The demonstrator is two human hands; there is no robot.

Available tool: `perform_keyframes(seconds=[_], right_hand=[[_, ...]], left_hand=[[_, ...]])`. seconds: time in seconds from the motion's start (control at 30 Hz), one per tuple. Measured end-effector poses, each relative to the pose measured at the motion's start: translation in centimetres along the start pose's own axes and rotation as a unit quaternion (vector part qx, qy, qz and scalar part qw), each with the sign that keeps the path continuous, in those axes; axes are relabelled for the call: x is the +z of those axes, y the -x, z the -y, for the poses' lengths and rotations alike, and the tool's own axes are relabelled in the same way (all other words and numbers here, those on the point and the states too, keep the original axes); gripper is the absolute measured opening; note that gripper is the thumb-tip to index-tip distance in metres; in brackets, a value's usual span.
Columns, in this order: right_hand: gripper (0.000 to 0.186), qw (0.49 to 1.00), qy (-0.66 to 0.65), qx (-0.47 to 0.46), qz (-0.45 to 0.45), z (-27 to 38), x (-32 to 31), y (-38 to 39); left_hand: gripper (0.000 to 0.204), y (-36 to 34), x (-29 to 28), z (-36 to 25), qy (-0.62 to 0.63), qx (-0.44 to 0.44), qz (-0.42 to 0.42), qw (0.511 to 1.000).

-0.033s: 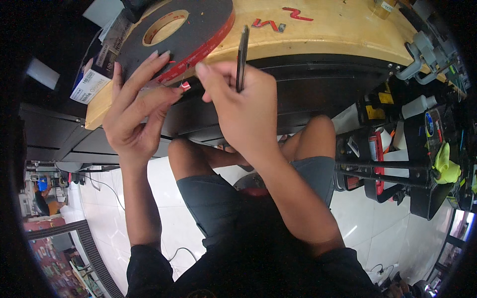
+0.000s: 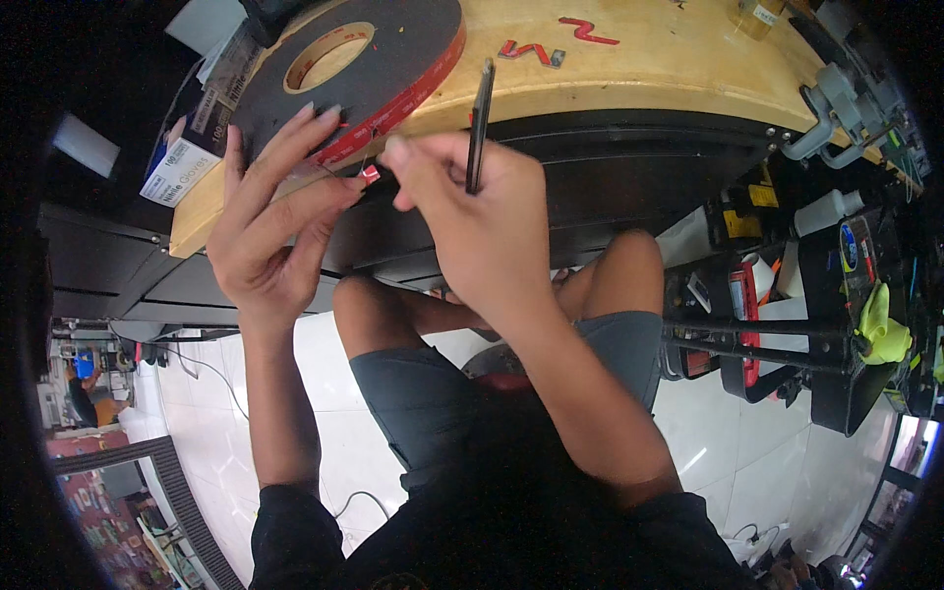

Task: The person uses a utility knife to cut small strips from a roll of red adhesive tape on a wooden workbench. They repeatedly cut, peel, and trim the tape pieces, placing the finished strips on the bench.

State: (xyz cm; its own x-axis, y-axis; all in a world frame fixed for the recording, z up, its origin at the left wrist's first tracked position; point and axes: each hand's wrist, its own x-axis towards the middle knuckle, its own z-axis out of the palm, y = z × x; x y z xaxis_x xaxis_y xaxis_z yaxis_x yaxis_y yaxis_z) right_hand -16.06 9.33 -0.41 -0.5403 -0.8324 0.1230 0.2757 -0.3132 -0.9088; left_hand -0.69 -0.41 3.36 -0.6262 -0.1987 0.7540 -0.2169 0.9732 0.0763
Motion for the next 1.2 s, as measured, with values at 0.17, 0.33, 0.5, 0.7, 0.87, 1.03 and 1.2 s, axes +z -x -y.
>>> perform_keyframes(seconds=[0.17,0.33,0.5,0.7,0.87,1.03,1.2], right_hand=[[0.02,0.999,-0.039,0.016,0.022,0.5,0.2,1.3],[0.017,1.0,-0.014,-0.005,-0.024,0.0,0.9,2.0],[0.017,0.994,-0.08,0.032,-0.06,-1.1,1.0,3.2],[0.019,0.981,-0.141,0.111,-0.078,-1.0,0.8,3.6],[0.02,0.975,-0.158,0.147,-0.054,-0.7,0.8,3.4],[0.019,0.973,-0.179,0.141,-0.031,-0.8,0.4,3.2],[0.014,0.981,-0.151,0.12,-0.032,-0.5,0.8,3.5]], left_hand=[[0.021,0.1,0.4,0.4,-0.009,0.036,-0.011,0.999],[0.028,0.2,0.4,0.3,-0.002,0.012,-0.014,1.0],[0.043,-0.3,0.5,0.4,0.015,0.006,-0.005,1.0],[0.044,-0.3,0.4,0.4,-0.015,0.023,0.021,0.999],[0.043,-0.2,-0.1,0.2,-0.04,0.037,0.047,0.997],[0.037,0.3,0.4,-0.2,-0.073,0.031,0.04,0.996],[0.036,0.4,0.3,-1.3,-0.109,0.022,0.003,0.994]])
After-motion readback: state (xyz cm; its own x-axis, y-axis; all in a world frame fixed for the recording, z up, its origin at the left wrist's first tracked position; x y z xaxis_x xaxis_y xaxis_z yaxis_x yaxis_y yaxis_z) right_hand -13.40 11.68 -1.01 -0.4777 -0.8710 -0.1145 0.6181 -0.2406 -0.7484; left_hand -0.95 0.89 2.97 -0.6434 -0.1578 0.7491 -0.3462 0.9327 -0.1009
